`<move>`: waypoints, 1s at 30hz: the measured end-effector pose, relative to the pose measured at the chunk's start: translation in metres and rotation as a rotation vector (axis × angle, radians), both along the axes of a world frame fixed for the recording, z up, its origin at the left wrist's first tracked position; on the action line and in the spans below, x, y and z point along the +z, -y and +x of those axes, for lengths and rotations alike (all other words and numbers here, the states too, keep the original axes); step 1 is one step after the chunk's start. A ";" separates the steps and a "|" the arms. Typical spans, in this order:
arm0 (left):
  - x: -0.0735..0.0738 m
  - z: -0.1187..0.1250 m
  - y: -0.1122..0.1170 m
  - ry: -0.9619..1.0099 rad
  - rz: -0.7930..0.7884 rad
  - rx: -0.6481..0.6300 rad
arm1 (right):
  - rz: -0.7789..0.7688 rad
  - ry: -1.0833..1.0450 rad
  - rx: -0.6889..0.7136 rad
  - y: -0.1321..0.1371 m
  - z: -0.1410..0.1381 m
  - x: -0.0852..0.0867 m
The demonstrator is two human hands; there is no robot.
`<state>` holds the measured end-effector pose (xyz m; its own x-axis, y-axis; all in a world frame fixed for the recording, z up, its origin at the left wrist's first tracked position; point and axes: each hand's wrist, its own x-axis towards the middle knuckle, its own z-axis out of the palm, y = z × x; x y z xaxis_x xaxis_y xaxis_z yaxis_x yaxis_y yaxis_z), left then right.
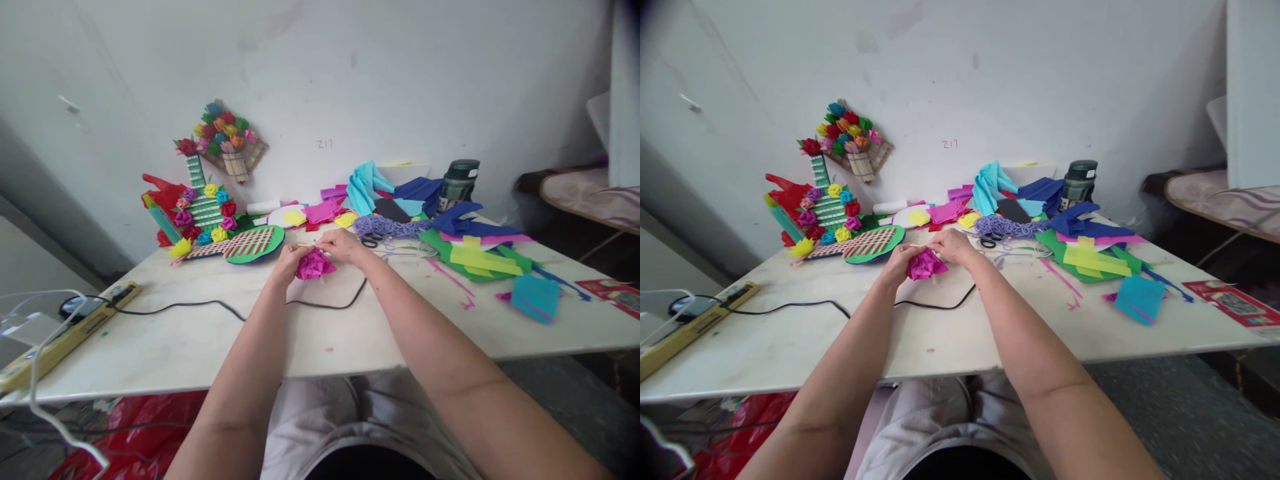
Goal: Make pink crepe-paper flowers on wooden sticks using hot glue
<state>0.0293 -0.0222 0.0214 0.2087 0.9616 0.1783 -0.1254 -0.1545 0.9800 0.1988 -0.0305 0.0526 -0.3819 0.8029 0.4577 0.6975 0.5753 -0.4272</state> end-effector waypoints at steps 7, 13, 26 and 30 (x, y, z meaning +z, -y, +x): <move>0.004 0.002 0.003 0.039 -0.018 -0.017 | -0.062 -0.122 0.005 -0.005 0.000 -0.003; 0.004 0.003 0.003 0.050 -0.033 -0.037 | -0.047 -0.210 0.036 -0.013 0.000 -0.007; 0.002 0.000 0.000 -0.064 -0.017 -0.062 | -0.116 -0.337 0.083 -0.014 0.001 -0.007; 0.004 -0.001 0.002 -0.087 0.000 -0.079 | -0.154 -0.333 0.081 -0.012 0.001 -0.007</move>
<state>0.0282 -0.0244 0.0250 0.2985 0.9415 0.1561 -0.0514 -0.1474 0.9877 0.1996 -0.0189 0.0459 -0.2979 0.8454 0.4434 0.4606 0.5341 -0.7089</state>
